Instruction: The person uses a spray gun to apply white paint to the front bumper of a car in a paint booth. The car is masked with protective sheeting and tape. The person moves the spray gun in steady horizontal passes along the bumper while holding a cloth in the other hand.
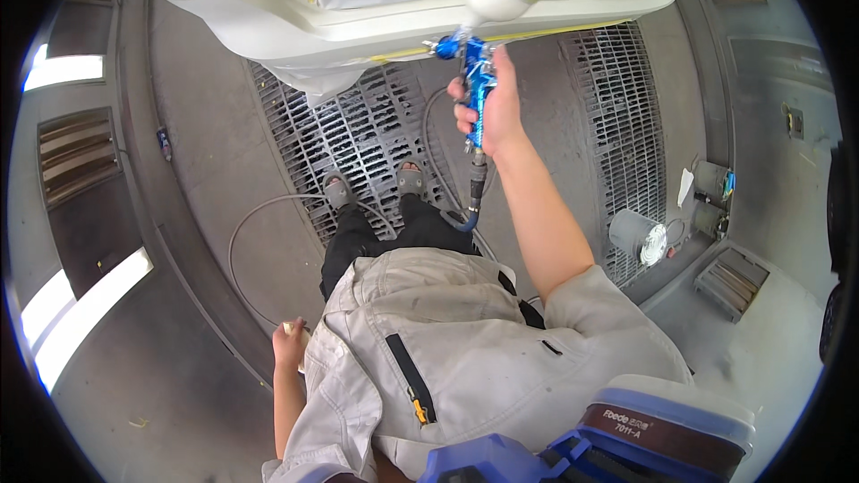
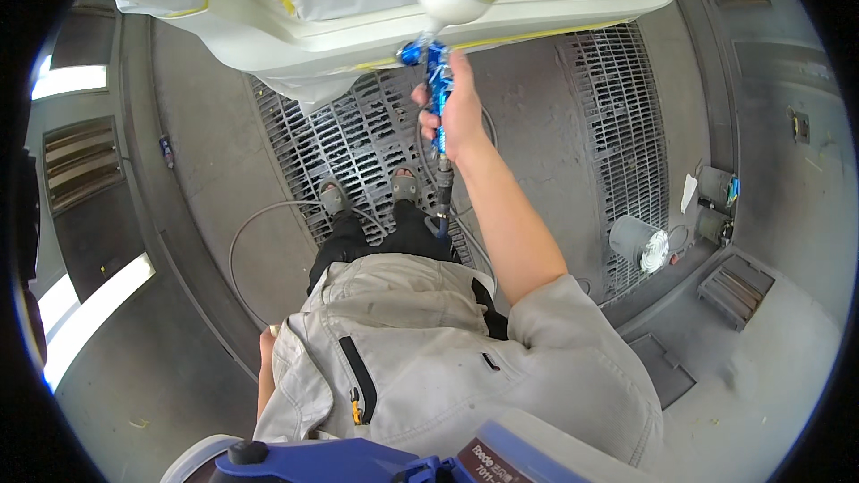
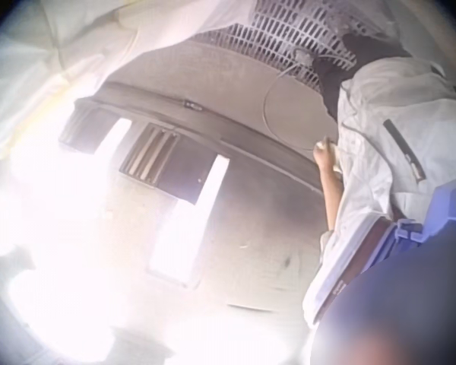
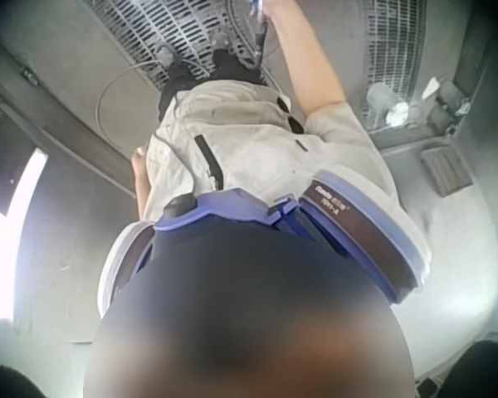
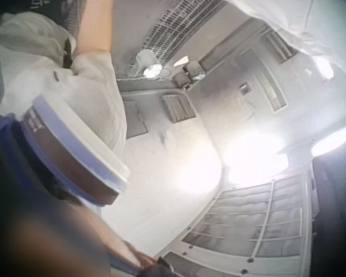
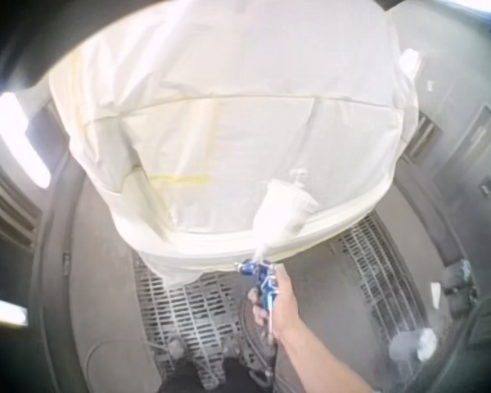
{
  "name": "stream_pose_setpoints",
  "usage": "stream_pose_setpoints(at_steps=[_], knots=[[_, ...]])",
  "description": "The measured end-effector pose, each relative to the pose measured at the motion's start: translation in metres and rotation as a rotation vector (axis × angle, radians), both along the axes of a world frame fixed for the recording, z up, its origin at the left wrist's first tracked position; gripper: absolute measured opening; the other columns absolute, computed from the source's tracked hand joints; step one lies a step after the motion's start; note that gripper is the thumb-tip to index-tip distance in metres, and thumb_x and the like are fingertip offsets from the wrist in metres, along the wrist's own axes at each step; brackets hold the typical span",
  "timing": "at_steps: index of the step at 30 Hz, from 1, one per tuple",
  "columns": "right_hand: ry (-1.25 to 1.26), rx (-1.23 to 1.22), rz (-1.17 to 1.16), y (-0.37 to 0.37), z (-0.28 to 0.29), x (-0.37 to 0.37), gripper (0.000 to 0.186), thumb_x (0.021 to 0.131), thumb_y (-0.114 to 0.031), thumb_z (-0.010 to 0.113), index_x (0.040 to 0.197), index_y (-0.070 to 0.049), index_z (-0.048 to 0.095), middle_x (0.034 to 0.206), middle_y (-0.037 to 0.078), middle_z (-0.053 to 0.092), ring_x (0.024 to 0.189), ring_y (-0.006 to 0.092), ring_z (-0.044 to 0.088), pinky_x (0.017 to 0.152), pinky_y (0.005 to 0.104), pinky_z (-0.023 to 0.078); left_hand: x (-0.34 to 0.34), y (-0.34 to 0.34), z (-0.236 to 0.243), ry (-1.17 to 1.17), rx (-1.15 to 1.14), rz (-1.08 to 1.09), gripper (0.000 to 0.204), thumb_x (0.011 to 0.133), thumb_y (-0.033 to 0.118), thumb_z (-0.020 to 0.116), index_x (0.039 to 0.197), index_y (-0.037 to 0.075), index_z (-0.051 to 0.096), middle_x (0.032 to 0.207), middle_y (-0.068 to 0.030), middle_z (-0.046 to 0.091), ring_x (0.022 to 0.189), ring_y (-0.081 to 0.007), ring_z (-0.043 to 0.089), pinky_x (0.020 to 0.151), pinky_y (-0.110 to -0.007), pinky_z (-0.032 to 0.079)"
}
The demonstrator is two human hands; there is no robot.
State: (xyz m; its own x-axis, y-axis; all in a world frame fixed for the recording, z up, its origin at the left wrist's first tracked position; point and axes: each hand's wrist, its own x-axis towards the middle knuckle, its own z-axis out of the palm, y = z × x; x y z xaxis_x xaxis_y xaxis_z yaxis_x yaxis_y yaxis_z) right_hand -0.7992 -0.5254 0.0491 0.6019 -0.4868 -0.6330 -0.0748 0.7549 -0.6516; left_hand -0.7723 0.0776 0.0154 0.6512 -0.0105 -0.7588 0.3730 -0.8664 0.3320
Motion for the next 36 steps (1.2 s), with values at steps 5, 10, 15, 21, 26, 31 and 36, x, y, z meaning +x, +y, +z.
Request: stream_pose_setpoints(at_steps=[5, 10, 15, 21, 26, 31, 36], knots=[[0.103, -0.21, -0.295, -0.018, -0.011, -0.018, 0.061, 0.097, -0.072, 0.033, 0.102, -0.014, 0.052, 0.072, 0.001, 0.054, 0.043, 0.0096, 0.038, 0.04, 0.028, 0.032, -0.006, -0.002, -0.001, -0.011, -0.091, 0.088, 0.024, 0.094, 0.024, 0.072, 0.092, 0.0, 0.069, 0.081, -0.0063, 0.072, 0.069, -0.0134, 0.065, 0.065, -0.029, 0.053], [0.199, -0.28, -0.425, 0.011, -0.036, -0.024, 0.061, 0.098, -0.071, 0.034, 0.107, -0.013, 0.05, 0.076, 0.001, 0.054, 0.045, 0.0099, 0.039, 0.041, 0.0279, 0.033, -0.02, 0.015, -0.02, 0.038, -0.138, 0.142, 0.024, 0.093, 0.024, 0.073, 0.092, 0.0, 0.07, 0.083, -0.0059, 0.073, 0.07, -0.0132, 0.065, 0.067, -0.029, 0.053], [-0.117, 0.007, -0.152, 0.053, -0.062, -0.038, 0.067, 0.098, -0.071, 0.031, 0.098, -0.008, 0.053, 0.081, 0.002, 0.056, 0.047, 0.0101, 0.04, 0.042, 0.0278, 0.034, -0.018, 0.017, -0.009, 0.072, -0.03, 0.014, 0.025, 0.093, 0.025, 0.073, 0.091, 0.0, 0.071, 0.081, -0.0062, 0.073, 0.071, -0.0127, 0.065, 0.068, -0.029, 0.052], [-0.027, -0.157, -0.318, 0.083, -0.089, -0.02, 0.065, 0.099, -0.07, 0.031, 0.099, -0.007, 0.051, 0.086, 0.004, 0.055, 0.047, 0.0111, 0.04, 0.044, 0.0285, 0.035, -0.013, 0.01, 0.011, 0.039, 0.066, -0.024, 0.027, 0.094, 0.027, 0.072, 0.089, 0.0, 0.07, 0.078, -0.0054, 0.072, 0.067, -0.0124, 0.063, 0.065, -0.029, 0.051], [-0.061, -0.031, -0.266, 0.098, -0.109, -0.01, 0.071, 0.096, -0.074, 0.029, 0.093, -0.007, 0.051, 0.08, 0.003, 0.053, 0.047, 0.0115, 0.039, 0.044, 0.0294, 0.034, -0.026, 0.014, 0.016, 0.092, -0.017, 0.015, 0.026, 0.096, 0.025, 0.07, 0.09, 0.0, 0.069, 0.078, -0.0059, 0.072, 0.068, -0.013, 0.064, 0.065, -0.029, 0.051], [-0.302, 0.139, -0.008, 0.094, -0.135, -0.017, 0.083, 0.09, -0.082, 0.025, 0.092, -0.005, 0.054, 0.082, 0.003, 0.055, 0.047, 0.0106, 0.038, 0.045, 0.029, 0.034, -0.041, 0.016, 0.029, 0.159, -0.016, 0.065, 0.024, 0.096, 0.022, 0.071, 0.089, 0.0, 0.068, 0.079, -0.0068, 0.072, 0.069, -0.0135, 0.065, 0.066, -0.029, 0.052], [-0.021, 0.084, -0.271, 0.078, -0.157, -0.012, 0.078, 0.091, -0.081, 0.026, 0.08, -0.008, 0.053, 0.072, 0.001, 0.054, 0.046, 0.0123, 0.04, 0.044, 0.0302, 0.033, -0.046, 0.012, 0.045, 0.159, 0.043, 0.126, 0.023, 0.095, 0.021, 0.071, 0.089, -0.001, 0.068, 0.079, -0.0064, 0.072, 0.07, -0.0127, 0.065, 0.067, -0.028, 0.052]])
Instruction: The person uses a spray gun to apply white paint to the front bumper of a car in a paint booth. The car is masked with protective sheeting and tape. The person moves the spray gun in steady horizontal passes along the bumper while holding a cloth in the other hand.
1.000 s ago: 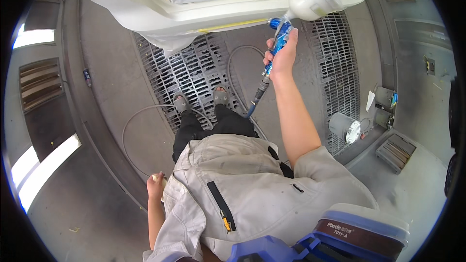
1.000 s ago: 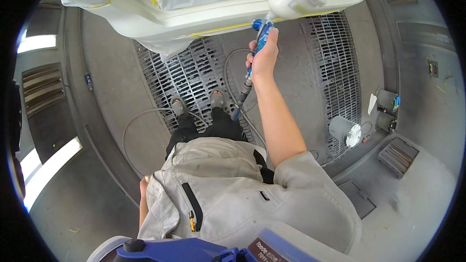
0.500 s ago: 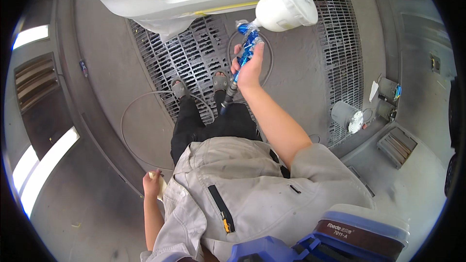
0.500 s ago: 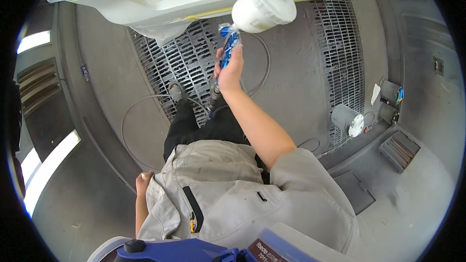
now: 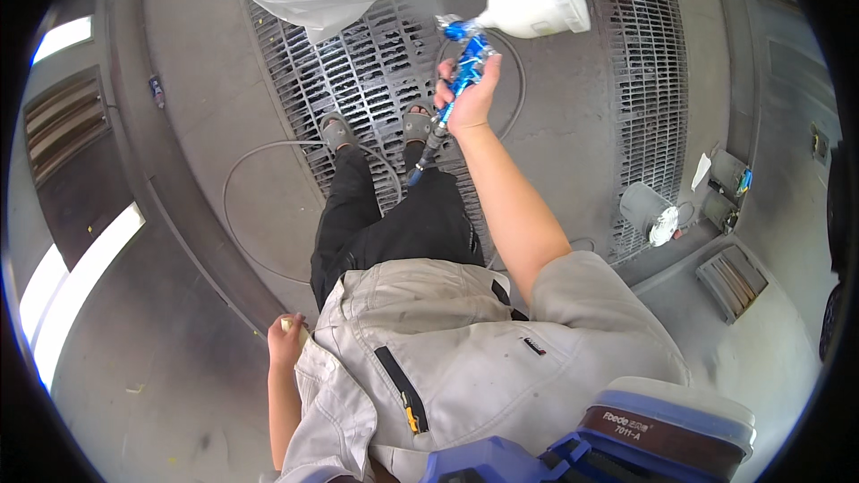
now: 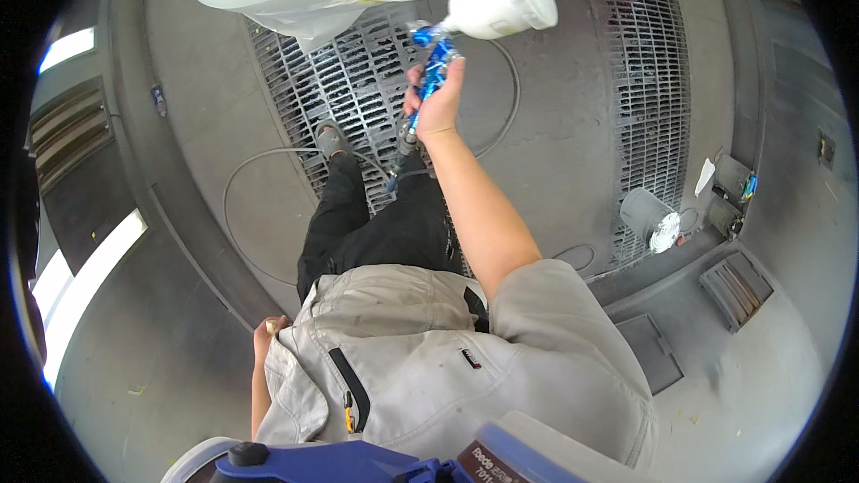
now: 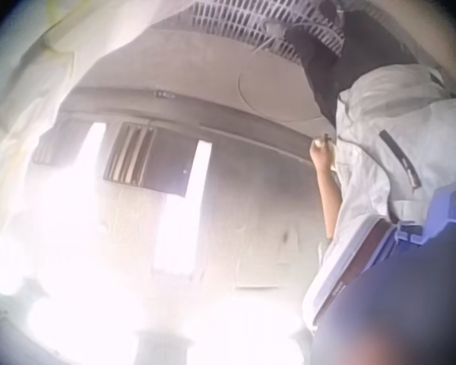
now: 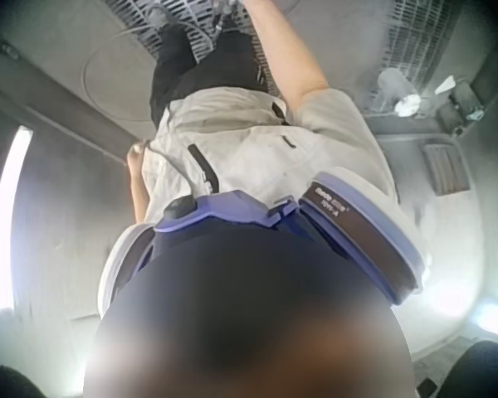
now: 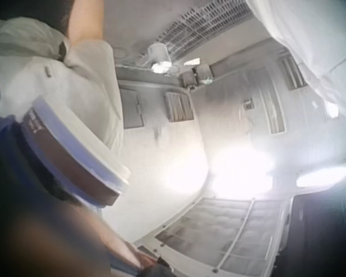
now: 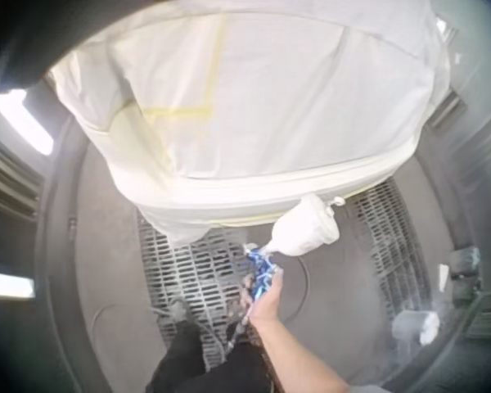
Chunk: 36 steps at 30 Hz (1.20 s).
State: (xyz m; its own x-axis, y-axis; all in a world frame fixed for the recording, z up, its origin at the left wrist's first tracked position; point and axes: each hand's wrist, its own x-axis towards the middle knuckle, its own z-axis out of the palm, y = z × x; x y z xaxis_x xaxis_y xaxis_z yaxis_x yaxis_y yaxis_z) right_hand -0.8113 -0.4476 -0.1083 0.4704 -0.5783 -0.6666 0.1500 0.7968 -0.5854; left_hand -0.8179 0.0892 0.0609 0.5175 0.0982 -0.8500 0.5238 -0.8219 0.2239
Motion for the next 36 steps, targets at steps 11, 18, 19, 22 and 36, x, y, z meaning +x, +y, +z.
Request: stream_pose_setpoints(at_steps=[11, 18, 19, 22, 36], knots=[[-0.135, -0.093, 0.066, -0.033, 0.068, -0.032, 0.074, 0.095, -0.076, 0.029, 0.093, -0.005, 0.051, 0.08, 0.005, 0.056, 0.046, 0.012, 0.04, 0.045, 0.0294, 0.033, 0.026, 0.001, -0.031, -0.048, -0.091, -0.097, 0.024, 0.095, 0.023, 0.071, 0.089, -0.001, 0.069, 0.078, -0.0068, 0.072, 0.069, -0.014, 0.066, 0.067, -0.029, 0.053], [0.253, -0.418, -0.207, -0.057, 0.108, -0.032, 0.061, 0.1, -0.066, 0.035, 0.094, -0.008, 0.05, 0.074, 0.003, 0.053, 0.043, 0.0104, 0.04, 0.038, 0.028, 0.033, 0.07, -0.045, -0.037, -0.196, -0.118, -0.329, 0.027, 0.096, 0.025, 0.07, 0.089, -0.001, 0.07, 0.078, -0.0068, 0.073, 0.071, -0.0142, 0.067, 0.068, -0.03, 0.053], [0.249, -0.388, -0.185, -0.059, 0.116, -0.033, 0.062, 0.099, -0.068, 0.034, 0.095, -0.008, 0.05, 0.074, 0.003, 0.053, 0.043, 0.0104, 0.039, 0.039, 0.0279, 0.033, 0.073, -0.049, -0.04, -0.203, -0.13, -0.325, 0.027, 0.095, 0.025, 0.07, 0.089, 0.0, 0.07, 0.079, -0.0069, 0.073, 0.071, -0.0143, 0.067, 0.068, -0.03, 0.053], [0.008, -0.12, 0.052, -0.075, 0.143, -0.047, 0.065, 0.096, -0.073, 0.034, 0.098, -0.01, 0.051, 0.076, 0.004, 0.054, 0.044, 0.0102, 0.038, 0.04, 0.0273, 0.03, 0.079, -0.058, -0.054, -0.222, -0.105, -0.331, 0.026, 0.095, 0.025, 0.071, 0.089, 0.0, 0.07, 0.079, -0.0069, 0.073, 0.071, -0.0149, 0.067, 0.068, -0.031, 0.053], [0.223, -0.362, -0.195, -0.103, 0.155, -0.005, 0.061, 0.101, -0.062, 0.036, 0.127, -0.01, 0.053, 0.075, 0.004, 0.048, 0.044, 0.01, 0.036, 0.037, 0.0265, 0.032, 0.049, -0.004, -0.049, -0.227, -0.035, -0.245, 0.027, 0.092, 0.026, 0.073, 0.093, -0.001, 0.072, 0.083, -0.008, 0.073, 0.073, -0.0164, 0.066, 0.07, -0.032, 0.053]])
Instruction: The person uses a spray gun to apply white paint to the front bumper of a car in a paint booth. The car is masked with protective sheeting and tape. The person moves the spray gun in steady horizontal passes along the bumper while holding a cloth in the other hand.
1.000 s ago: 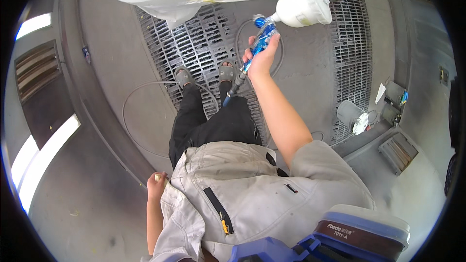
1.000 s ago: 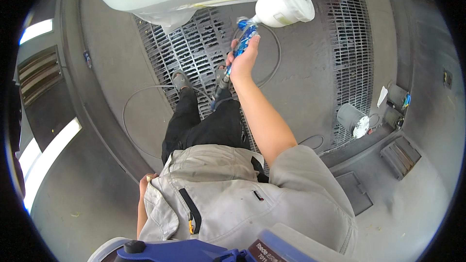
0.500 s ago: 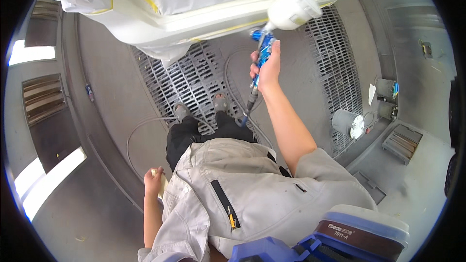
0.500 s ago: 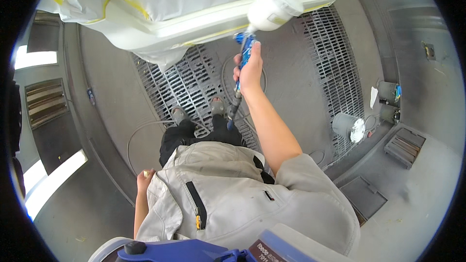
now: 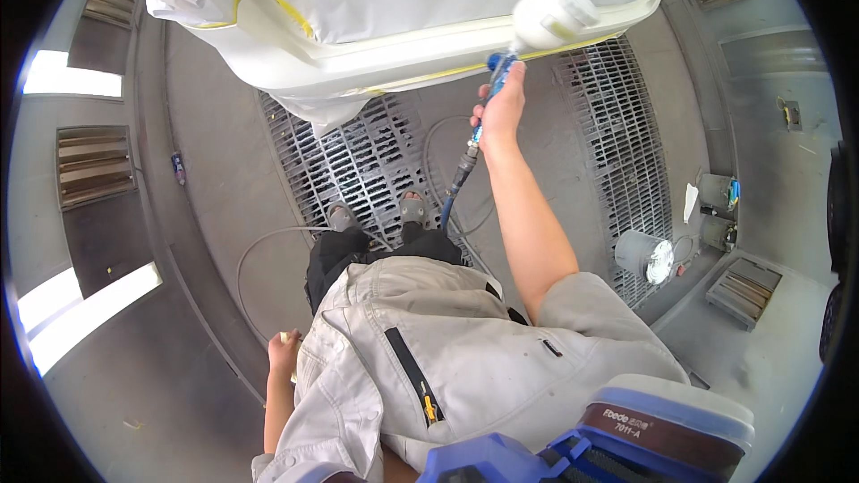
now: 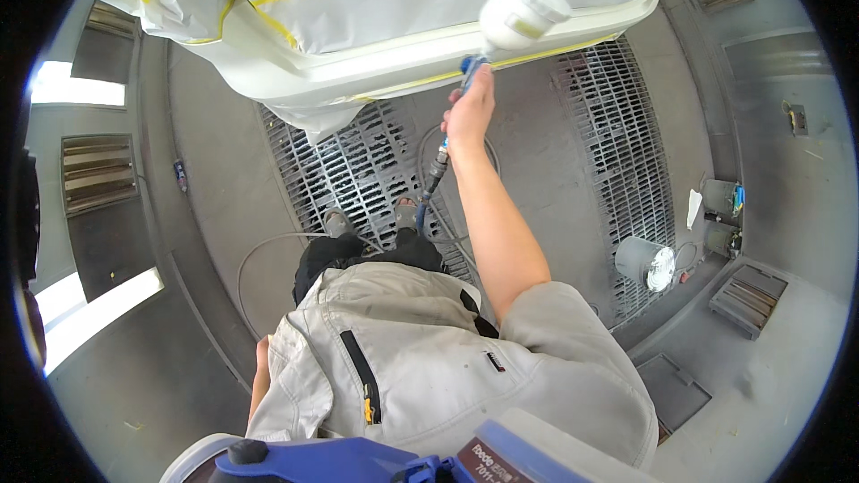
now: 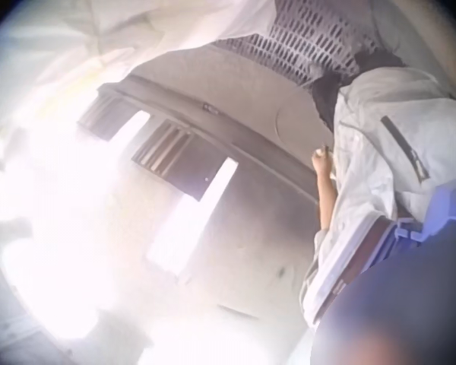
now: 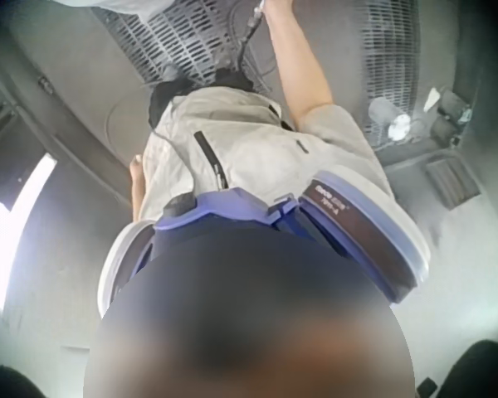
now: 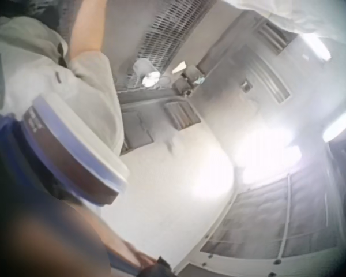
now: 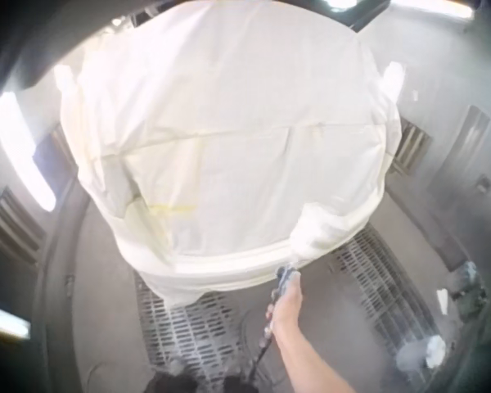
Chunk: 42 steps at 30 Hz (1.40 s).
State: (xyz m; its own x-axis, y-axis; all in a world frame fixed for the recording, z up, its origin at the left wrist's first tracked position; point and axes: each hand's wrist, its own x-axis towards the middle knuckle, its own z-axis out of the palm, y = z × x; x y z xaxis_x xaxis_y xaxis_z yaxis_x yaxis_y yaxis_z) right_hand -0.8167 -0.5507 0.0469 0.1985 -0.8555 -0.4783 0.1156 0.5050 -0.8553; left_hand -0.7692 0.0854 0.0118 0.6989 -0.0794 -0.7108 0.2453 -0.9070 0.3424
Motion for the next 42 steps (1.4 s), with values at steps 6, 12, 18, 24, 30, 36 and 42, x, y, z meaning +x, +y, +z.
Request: stream_pose_setpoints(at_steps=[6, 12, 18, 24, 30, 36, 42], knots=[[-0.361, 0.436, 0.561, 0.028, -0.007, 0.017, 0.063, 0.094, -0.075, 0.037, 0.105, -0.017, 0.058, 0.076, 0.003, 0.059, 0.044, 0.0088, 0.038, 0.039, 0.0259, 0.03, -0.01, 0.017, 0.006, 0.042, 0.008, 0.088, 0.028, 0.091, 0.026, 0.074, 0.091, -0.002, 0.071, 0.082, -0.009, 0.074, 0.074, -0.0153, 0.067, 0.07, -0.032, 0.053], [-0.195, 0.115, 0.615, 0.051, -0.01, 0.064, 0.06, 0.097, -0.068, 0.041, 0.106, -0.01, 0.056, 0.075, 0.001, 0.057, 0.044, 0.0068, 0.039, 0.038, 0.0246, 0.031, -0.004, -0.009, 0.029, -0.09, 0.062, -0.008, 0.027, 0.093, 0.026, 0.073, 0.089, -0.001, 0.071, 0.08, -0.0084, 0.074, 0.072, -0.016, 0.068, 0.069, -0.033, 0.054], [-0.097, 0.214, 0.776, 0.053, -0.006, 0.063, 0.058, 0.099, -0.064, 0.04, 0.11, -0.01, 0.055, 0.077, 0.001, 0.056, 0.045, 0.0068, 0.039, 0.038, 0.0239, 0.032, -0.001, -0.051, 0.042, -0.079, -0.065, 0.079, 0.024, 0.095, 0.023, 0.071, 0.091, 0.0, 0.07, 0.079, -0.0064, 0.073, 0.071, -0.0143, 0.067, 0.068, -0.031, 0.053], [-0.116, 0.15, 0.707, 0.074, -0.014, 0.059, 0.059, 0.1, -0.065, 0.039, 0.11, -0.01, 0.056, 0.074, 0.001, 0.055, 0.044, 0.0065, 0.039, 0.036, 0.0245, 0.031, 0.029, -0.111, 0.045, -0.126, -0.236, 0.015, 0.023, 0.096, 0.022, 0.07, 0.09, 0.0, 0.07, 0.08, -0.005, 0.072, 0.072, -0.0122, 0.065, 0.068, -0.028, 0.051], [-0.241, 0.292, 0.752, 0.087, -0.006, 0.054, 0.057, 0.1, -0.064, 0.039, 0.108, -0.01, 0.055, 0.076, 0.001, 0.056, 0.044, 0.0064, 0.038, 0.037, 0.0238, 0.032, 0.054, -0.214, 0.079, -0.058, -0.459, -0.103, 0.023, 0.097, 0.021, 0.068, 0.094, -0.001, 0.072, 0.081, -0.0044, 0.072, 0.075, -0.0103, 0.063, 0.072, -0.028, 0.052], [-0.408, 0.27, 0.589, 0.101, 0.034, 0.064, 0.067, 0.097, -0.072, 0.034, 0.095, -0.008, 0.056, 0.082, 0.002, 0.058, 0.047, 0.0074, 0.041, 0.042, 0.024, 0.032, 0.056, -0.341, 0.066, 0.233, -0.882, -0.16, 0.031, 0.099, 0.02, 0.066, 0.122, 0.0, 0.065, 0.1, -0.0045, 0.073, 0.085, -0.0093, 0.065, 0.076, -0.025, 0.052], [-0.518, 0.243, 0.503, 0.108, 0.07, 0.08, 0.071, 0.093, -0.076, 0.035, 0.099, -0.008, 0.055, 0.086, 0.004, 0.061, 0.047, 0.0097, 0.041, 0.042, 0.0253, 0.033, 0.063, -0.363, 0.059, 0.618, -1.005, 0.28, 0.027, 0.093, 0.021, 0.074, 0.113, 0.009, 0.06, 0.084, 0.0028, 0.063, 0.068, -0.0082, 0.059, 0.058, -0.027, 0.05]])
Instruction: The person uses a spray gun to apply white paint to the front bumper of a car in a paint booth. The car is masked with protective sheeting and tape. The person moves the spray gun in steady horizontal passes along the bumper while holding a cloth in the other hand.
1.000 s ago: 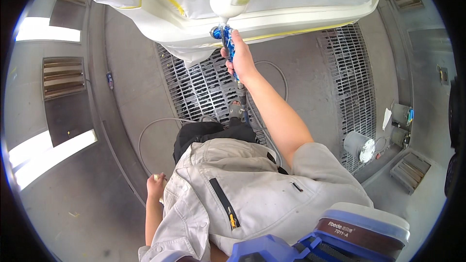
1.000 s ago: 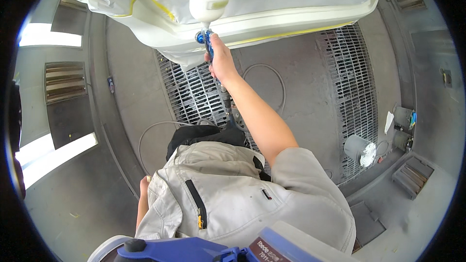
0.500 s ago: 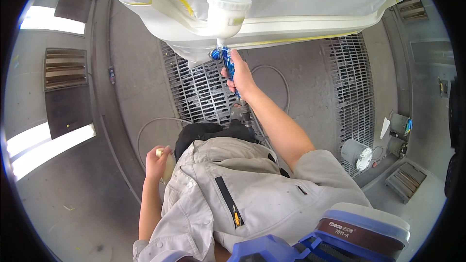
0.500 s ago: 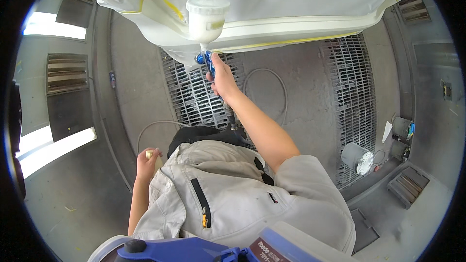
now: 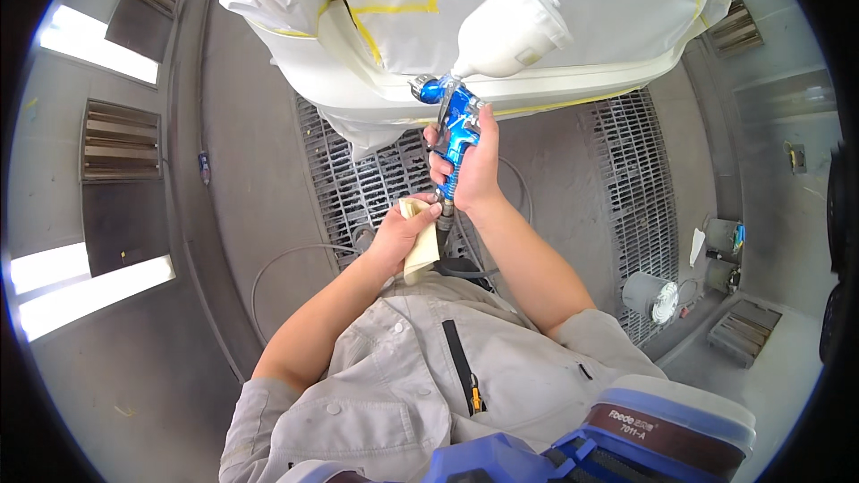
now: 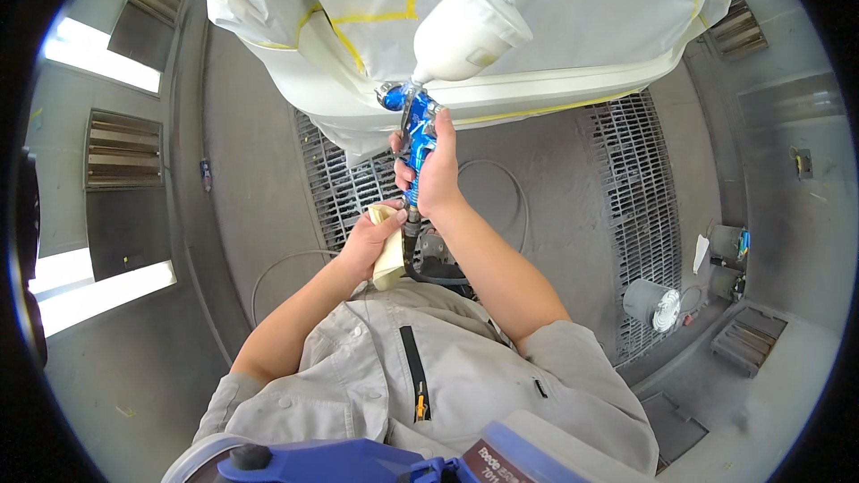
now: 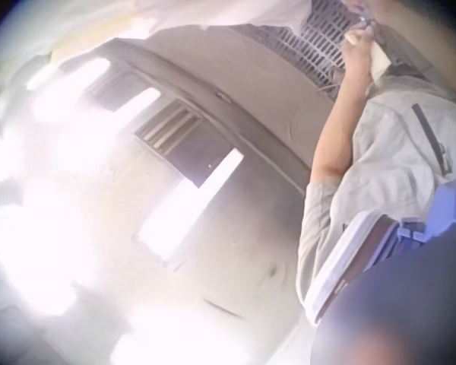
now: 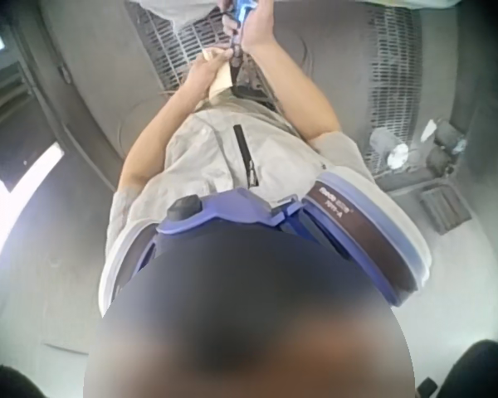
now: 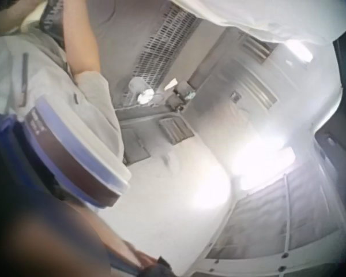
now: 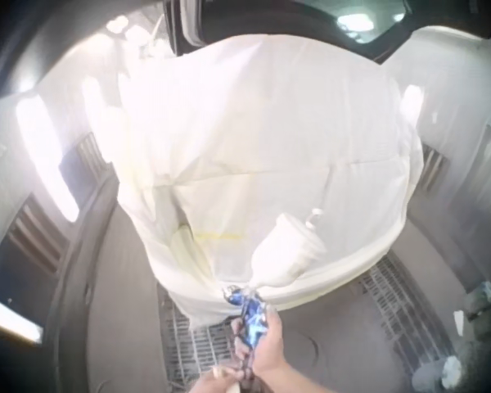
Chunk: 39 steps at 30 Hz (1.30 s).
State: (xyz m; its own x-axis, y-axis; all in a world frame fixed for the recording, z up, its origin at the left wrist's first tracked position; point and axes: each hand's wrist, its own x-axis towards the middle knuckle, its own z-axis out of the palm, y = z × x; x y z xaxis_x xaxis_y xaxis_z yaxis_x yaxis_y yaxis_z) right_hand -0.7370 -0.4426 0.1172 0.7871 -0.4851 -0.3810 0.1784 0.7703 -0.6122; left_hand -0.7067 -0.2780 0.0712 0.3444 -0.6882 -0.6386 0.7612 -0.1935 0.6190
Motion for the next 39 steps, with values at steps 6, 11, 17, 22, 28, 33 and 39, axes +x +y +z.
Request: stream_pose_setpoints(at_steps=[6, 11, 17, 22, 28, 33, 39], knots=[[0.148, 0.051, -0.037, 0.02, 0.004, 0.01, 0.062, 0.091, -0.076, 0.038, 0.102, -0.018, 0.055, 0.081, 0.003, 0.059, 0.048, 0.0097, 0.039, 0.044, 0.0265, 0.031, 0.018, 0.016, -0.01, 0.174, -0.065, -0.115, 0.026, 0.098, 0.035, 0.067, 0.104, 0.01, 0.065, 0.08, 0.0011, 0.064, 0.064, -0.0109, 0.061, 0.056, -0.029, 0.051], [0.278, 0.025, -0.094, 0.038, 0.003, 0.026, 0.059, 0.092, -0.076, 0.037, 0.104, -0.021, 0.054, 0.078, 0.003, 0.058, 0.047, 0.0104, 0.037, 0.043, 0.0276, 0.031, 0.049, 0.026, -0.002, 0.193, -0.008, -0.242, 0.023, 0.097, 0.03, 0.067, 0.103, 0.007, 0.068, 0.086, -0.0029, 0.069, 0.068, -0.0139, 0.065, 0.06, -0.031, 0.053], [0.332, 0.009, -0.152, 0.062, 0.002, 0.04, 0.06, 0.094, -0.075, 0.034, 0.107, -0.019, 0.052, 0.078, 0.005, 0.056, 0.047, 0.0114, 0.037, 0.045, 0.0289, 0.032, 0.09, 0.051, -0.014, 0.113, -0.051, -0.214, 0.026, 0.096, 0.026, 0.067, 0.108, 0.004, 0.07, 0.093, -0.0054, 0.072, 0.077, -0.0152, 0.067, 0.068, -0.03, 0.054], [0.343, -0.02, -0.205, 0.083, 0.007, 0.051, 0.06, 0.094, -0.076, 0.033, 0.109, -0.02, 0.05, 0.078, 0.005, 0.056, 0.047, 0.0114, 0.037, 0.045, 0.0294, 0.032, 0.156, 0.123, -0.017, -0.09, 0.083, -0.15, 0.027, 0.092, 0.029, 0.074, 0.105, 0.006, 0.071, 0.086, -0.003, 0.07, 0.072, -0.0129, 0.064, 0.065, -0.029, 0.052], [0.342, -0.045, -0.255, 0.105, 0.018, 0.062, 0.06, 0.095, -0.075, 0.033, 0.114, -0.021, 0.051, 0.078, 0.003, 0.054, 0.047, 0.0106, 0.035, 0.044, 0.0289, 0.032, 0.206, 0.278, 0.043, -0.498, -0.001, -0.616, 0.016, 0.088, 0.02, 0.076, 0.094, 0.007, 0.069, 0.089, -0.0004, 0.071, 0.082, -0.0103, 0.065, 0.077, -0.029, 0.053], [0.316, -0.07, -0.267, 0.119, 0.02, 0.072, 0.06, 0.095, -0.075, 0.033, 0.114, -0.021, 0.052, 0.079, 0.002, 0.053, 0.047, 0.0103, 0.035, 0.044, 0.0284, 0.032, 0.195, 0.358, 0.091, -0.31, 0.049, -0.743, 0.023, 0.087, 0.011, 0.069, 0.109, 0.006, 0.068, 0.106, -0.0034, 0.07, 0.098, -0.0122, 0.063, 0.09, -0.029, 0.05], [0.315, -0.076, -0.207, 0.125, 0.017, 0.087, 0.059, 0.095, -0.075, 0.033, 0.108, -0.021, 0.052, 0.077, 0.003, 0.055, 0.047, 0.0111, 0.036, 0.044, 0.0291, 0.033, 0.167, 0.392, 0.083, -0.364, 0.251, -0.53, 0.029, 0.087, 0.011, 0.07, 0.116, 0.005, 0.065, 0.11, -0.0041, 0.069, 0.1, -0.0122, 0.062, 0.091, -0.029, 0.05]])
